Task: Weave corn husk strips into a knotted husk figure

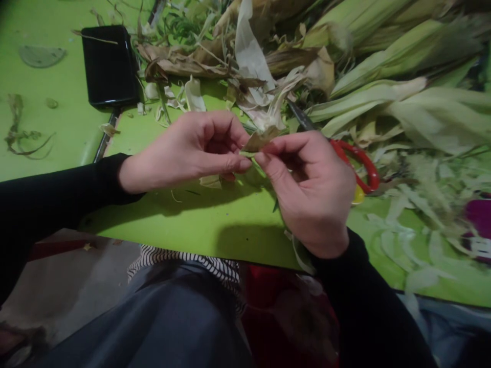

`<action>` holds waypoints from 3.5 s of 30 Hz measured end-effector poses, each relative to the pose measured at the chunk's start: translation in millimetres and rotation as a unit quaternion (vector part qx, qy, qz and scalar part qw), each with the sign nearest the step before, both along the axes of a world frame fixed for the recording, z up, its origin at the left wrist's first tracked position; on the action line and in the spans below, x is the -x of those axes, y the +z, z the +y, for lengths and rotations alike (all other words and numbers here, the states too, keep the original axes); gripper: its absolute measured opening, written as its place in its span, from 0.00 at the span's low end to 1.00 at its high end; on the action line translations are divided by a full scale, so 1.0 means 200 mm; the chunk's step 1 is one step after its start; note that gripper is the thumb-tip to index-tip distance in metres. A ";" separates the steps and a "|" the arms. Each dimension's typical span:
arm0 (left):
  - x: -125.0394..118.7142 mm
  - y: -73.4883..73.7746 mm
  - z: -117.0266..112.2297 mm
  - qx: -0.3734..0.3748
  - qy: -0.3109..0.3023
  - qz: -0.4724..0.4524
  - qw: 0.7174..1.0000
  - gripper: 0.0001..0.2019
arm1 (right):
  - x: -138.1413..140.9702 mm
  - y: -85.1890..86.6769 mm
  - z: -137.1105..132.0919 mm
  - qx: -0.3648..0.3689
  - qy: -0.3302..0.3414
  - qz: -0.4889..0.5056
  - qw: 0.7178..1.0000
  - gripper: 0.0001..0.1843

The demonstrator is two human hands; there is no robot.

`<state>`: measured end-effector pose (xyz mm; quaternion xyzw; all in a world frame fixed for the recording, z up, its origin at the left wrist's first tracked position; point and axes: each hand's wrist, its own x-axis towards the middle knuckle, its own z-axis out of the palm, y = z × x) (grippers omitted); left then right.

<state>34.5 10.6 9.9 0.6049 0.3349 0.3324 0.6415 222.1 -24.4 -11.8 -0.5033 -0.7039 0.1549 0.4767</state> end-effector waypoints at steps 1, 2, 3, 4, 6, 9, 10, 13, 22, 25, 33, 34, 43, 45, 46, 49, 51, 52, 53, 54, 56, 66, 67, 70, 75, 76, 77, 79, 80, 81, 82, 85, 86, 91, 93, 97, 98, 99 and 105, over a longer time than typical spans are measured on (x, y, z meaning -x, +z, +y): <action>0.00 0.00 0.00 -0.012 0.001 -0.002 1.000 0.08 | 0.00 0.00 0.00 0.008 0.003 0.005 1.000 0.04; 0.00 -0.01 0.00 -0.023 0.002 -0.006 1.000 0.08 | 0.00 0.00 0.00 0.013 0.007 0.010 1.000 0.04; 0.00 -0.01 0.00 -0.033 0.003 -0.010 0.999 0.08 | 0.00 0.01 0.00 0.017 0.014 0.015 1.000 0.05; 0.01 -0.02 0.00 -0.038 0.004 -0.013 0.999 0.09 | 0.00 0.01 -0.01 0.018 0.023 0.019 0.999 0.05; 0.01 -0.02 0.00 -0.035 0.002 -0.015 0.999 0.09 | 0.01 0.01 -0.01 0.015 0.038 0.029 0.999 0.06; 0.02 -0.02 -0.01 -0.001 -0.017 -0.020 1.000 0.10 | 0.02 0.02 -0.01 0.008 0.035 0.047 0.998 0.09; 0.03 -0.02 -0.01 0.013 -0.025 -0.022 0.999 0.11 | 0.02 0.02 -0.01 0.002 0.031 0.057 0.998 0.11; 0.03 -0.01 -0.01 0.044 -0.040 -0.028 0.998 0.11 | 0.03 0.03 -0.02 0.002 0.028 0.080 0.996 0.17; 0.02 0.02 -0.01 0.162 -0.037 -0.041 0.985 0.12 | 0.00 0.02 -0.02 0.042 0.042 0.012 0.998 0.15; 0.02 0.02 0.00 0.177 -0.038 -0.039 0.983 0.10 | 0.00 0.02 -0.02 0.045 0.017 0.005 0.999 0.11; 0.01 0.02 -0.01 0.108 -0.017 -0.045 0.993 0.07 | 0.02 0.02 -0.02 0.060 0.010 0.057 0.997 0.05; 0.01 0.02 -0.01 0.099 -0.018 -0.045 0.994 0.07 | 0.02 0.02 -0.02 0.060 0.006 0.059 0.996 0.04; -0.01 -0.01 -0.03 -0.045 0.044 -0.015 0.998 0.11 | 0.02 0.01 -0.01 0.065 -0.009 0.053 0.996 0.03; -0.01 -0.01 -0.03 -0.043 0.035 -0.008 0.998 0.10 | 0.02 0.01 -0.01 0.069 -0.002 0.055 0.996 0.02; -0.01 -0.01 -0.03 -0.037 0.029 -0.005 0.999 0.10 | 0.02 0.02 -0.02 0.070 0.002 0.056 0.996 0.02; 0.00 0.00 -0.02 -0.013 0.008 0.002 1.000 0.10 | 0.02 0.02 -0.02 0.068 0.031 0.063 0.995 0.09; 0.01 0.01 -0.03 -0.001 0.001 0.001 1.000 0.10 | 0.02 0.02 -0.03 0.075 0.052 0.068 0.993 0.10; 0.01 0.02 -0.03 0.003 0.004 -0.001 1.000 0.10 | 0.02 0.02 -0.03 0.079 0.056 0.070 0.993 0.09; 0.01 0.02 -0.03 0.007 0.009 -0.004 1.000 0.10 | 0.02 0.02 -0.03 0.083 0.053 0.073 0.992 0.08; 0.01 0.02 -0.04 0.011 0.015 -0.008 1.000 0.10 | 0.02 0.02 -0.03 0.088 0.046 0.081 0.992 0.06; 0.01 0.03 -0.04 0.031 0.011 -0.016 0.999 0.10 | 0.02 0.01 -0.02 0.113 0.042 0.118 0.986 0.04; 0.00 0.00 -0.03 0.023 0.023 -0.010 0.999 0.10 | 0.01 0.01 0.00 0.205 0.031 0.213 0.955 0.04; 0.00 0.00 -0.03 0.029 0.024 -0.009 0.999 0.09 | 0.02 0.01 0.00 0.198 0.031 0.201 0.959 0.04; 0.01 0.00 -0.02 0.073 0.015 -0.019 0.997 0.08 | 0.02 0.02 -0.01 0.165 0.032 0.146 0.975 0.06; 0.01 0.00 0.00 0.204 -0.008 -0.051 0.978 0.11 | 0.01 0.02 -0.02 0.102 0.059 0.041 0.992 0.11; 0.01 0.00 0.00 0.227 -0.012 -0.055 0.972 0.11 | 0.00 0.02 -0.02 0.085 0.063 0.013 0.994 0.10; 0.01 0.00 0.00 0.244 -0.018 -0.060 0.968 0.11 | -0.01 0.01 -0.01 0.066 0.064 -0.014 0.996 0.10; 0.01 -0.01 0.00 0.251 -0.028 -0.074 0.965 0.11 | -0.03 0.00 -0.01 0.038 0.062 -0.056 0.996 0.10; 0.01 -0.01 0.00 0.240 -0.029 -0.083 0.967 0.11 | -0.03 0.00 -0.01 0.027 0.055 -0.065 0.996 0.10; 0.01 -0.01 -0.01 0.222 -0.027 -0.089 0.971 0.11 | -0.03 0.00 -0.02 0.021 0.044 -0.063 0.997 0.10; 0.01 0.00 -0.01 0.199 -0.022 -0.092 0.975 0.11 | -0.03 -0.01 -0.02 0.017 0.030 -0.053 0.998 0.09; 0.00 0.01 -0.04 0.134 0.004 -0.080 0.988 0.11 | 0.00 0.00 -0.02 0.022 -0.009 0.002 1.000 0.05; 0.00 0.01 -0.04 0.119 0.011 -0.074 0.990 0.11 | 0.00 0.00 -0.03 0.027 -0.016 0.020 0.999 0.04; -0.02 0.01 -0.06 0.085 0.033 -0.075 0.993 0.10 | 0.02 0.01 -0.02 0.065 -0.005 0.090 0.994 0.03; -0.03 0.01 -0.06 0.067 0.044 -0.070 0.994 0.11 | 0.01 0.00 -0.02 0.084 0.005 0.115 0.990 0.04; -0.03 0.00 -0.07 0.041 0.062 -0.063 0.995 0.12 | 0.01 0.00 -0.02 0.124 0.028 0.171 0.977 0.06; -0.03 0.00 -0.07 0.044 0.062 -0.065 0.995 0.11 | 0.01 0.00 -0.02 0.137 0.036 0.185 0.973 0.06; -0.02 0.00 -0.07 0.048 0.060 -0.067 0.995 0.10 | 0.01 0.00 -0.01 0.147 0.042 0.198 0.968 0.07; -0.02 0.01 -0.07 0.107 0.041 -0.077 0.990 0.05 | 0.02 -0.02 -0.01 0.152 0.056 0.205 0.965 0.09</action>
